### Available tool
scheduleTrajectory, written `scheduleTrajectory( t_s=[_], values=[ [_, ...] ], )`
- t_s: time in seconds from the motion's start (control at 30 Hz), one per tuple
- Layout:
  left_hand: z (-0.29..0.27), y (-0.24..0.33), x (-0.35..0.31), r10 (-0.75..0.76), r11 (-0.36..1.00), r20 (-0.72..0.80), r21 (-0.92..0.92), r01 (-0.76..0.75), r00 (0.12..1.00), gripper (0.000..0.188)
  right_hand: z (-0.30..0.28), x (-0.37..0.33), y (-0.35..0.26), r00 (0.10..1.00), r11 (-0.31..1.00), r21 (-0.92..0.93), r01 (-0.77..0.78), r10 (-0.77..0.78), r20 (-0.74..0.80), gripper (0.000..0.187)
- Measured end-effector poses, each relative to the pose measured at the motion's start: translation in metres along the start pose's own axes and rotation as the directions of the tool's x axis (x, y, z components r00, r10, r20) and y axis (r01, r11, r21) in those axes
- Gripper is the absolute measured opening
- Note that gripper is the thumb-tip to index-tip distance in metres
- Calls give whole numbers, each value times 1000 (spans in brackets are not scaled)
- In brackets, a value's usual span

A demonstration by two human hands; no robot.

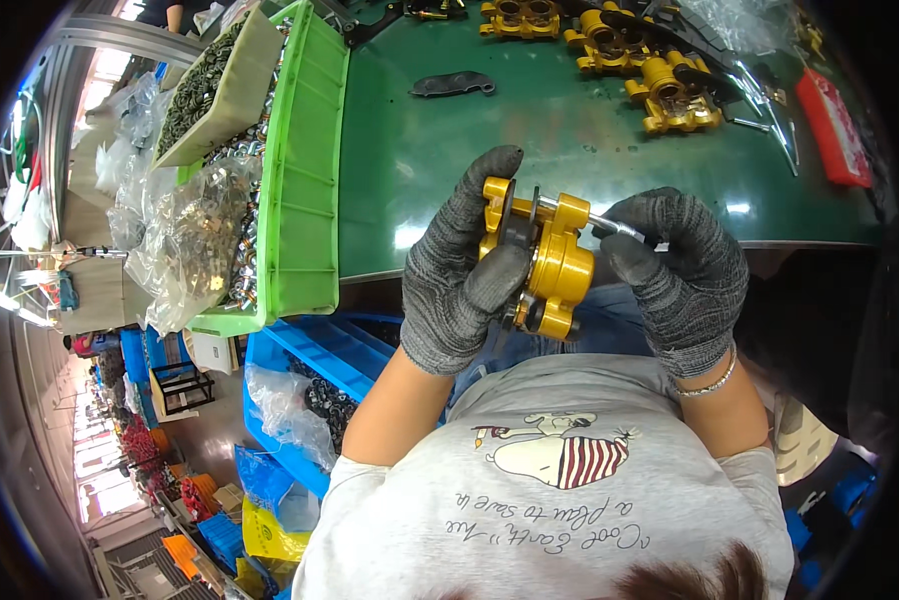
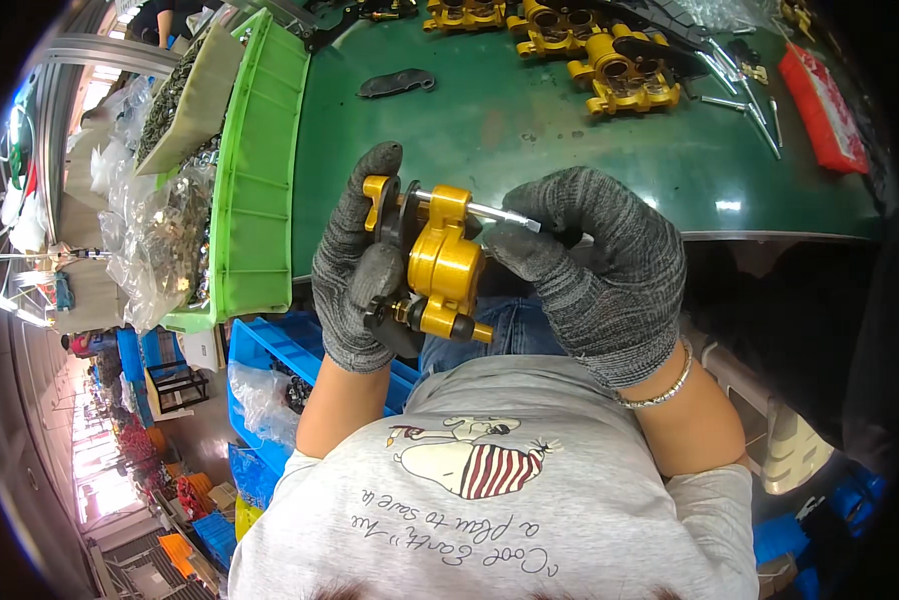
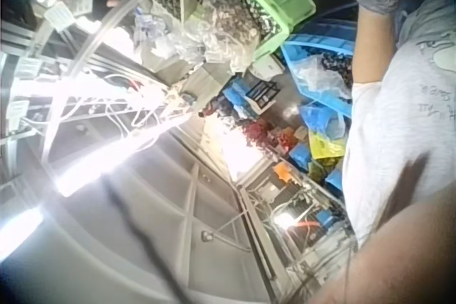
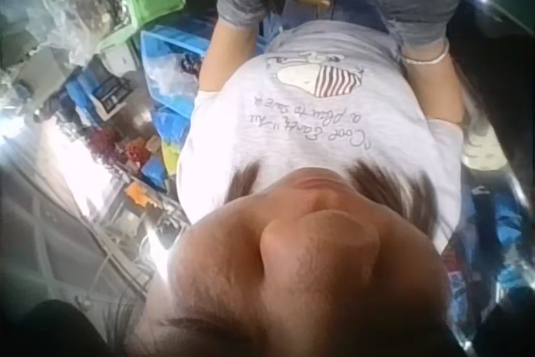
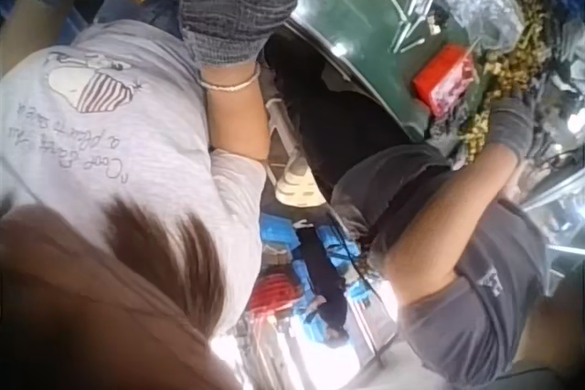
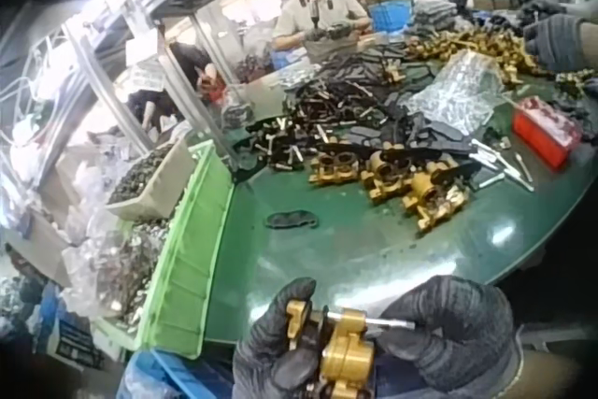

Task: Assembling brake pads and pins into brake calipers at a factory workstation.

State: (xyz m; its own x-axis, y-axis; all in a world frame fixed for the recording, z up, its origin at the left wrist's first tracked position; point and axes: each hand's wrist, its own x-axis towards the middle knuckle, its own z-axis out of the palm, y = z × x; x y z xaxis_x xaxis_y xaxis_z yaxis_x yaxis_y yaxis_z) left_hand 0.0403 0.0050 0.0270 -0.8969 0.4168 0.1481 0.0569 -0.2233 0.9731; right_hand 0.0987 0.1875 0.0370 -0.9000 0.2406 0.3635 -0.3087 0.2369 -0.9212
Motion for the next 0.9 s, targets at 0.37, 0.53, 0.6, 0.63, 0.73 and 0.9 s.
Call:
scheduleTrajectory(
  t_s=[0.37, 0.53, 0.6, 0.63, 0.73, 0.9],
  values=[
    [8, 2, -5, -51, 980, 11, -191, 52, 999, 50, -20, 23, -2, 768, 616, -459, 640, -534, 353, 24],
    [6, 3, -11, 49, 998, 56, 34, -51, 997, 56, -7, 7, -1, 977, 972, -149, 181, -160, 140, 21],
    [6, 2, -8, 27, 999, 75, -20, -26, 997, 57, -6, 5, -1, 993, 999, 14, -47, 45, 110, 20],
    [5, 2, -7, 4, 997, 95, -74, 3, 995, 59, -7, 6, -2, 989, 996, -77, 36, -25, 144, 20],
    [3, 3, -5, -28, 991, 111, -124, 42, 993, 62, -11, 9, -3, 962, 947, -246, 207, -151, 227, 20],
    [4, 8, -4, -80, 991, 87, -103, 88, 993, 64, -18, 21, -8, 840, 687, -500, 528, -334, 428, 24]
  ],
)
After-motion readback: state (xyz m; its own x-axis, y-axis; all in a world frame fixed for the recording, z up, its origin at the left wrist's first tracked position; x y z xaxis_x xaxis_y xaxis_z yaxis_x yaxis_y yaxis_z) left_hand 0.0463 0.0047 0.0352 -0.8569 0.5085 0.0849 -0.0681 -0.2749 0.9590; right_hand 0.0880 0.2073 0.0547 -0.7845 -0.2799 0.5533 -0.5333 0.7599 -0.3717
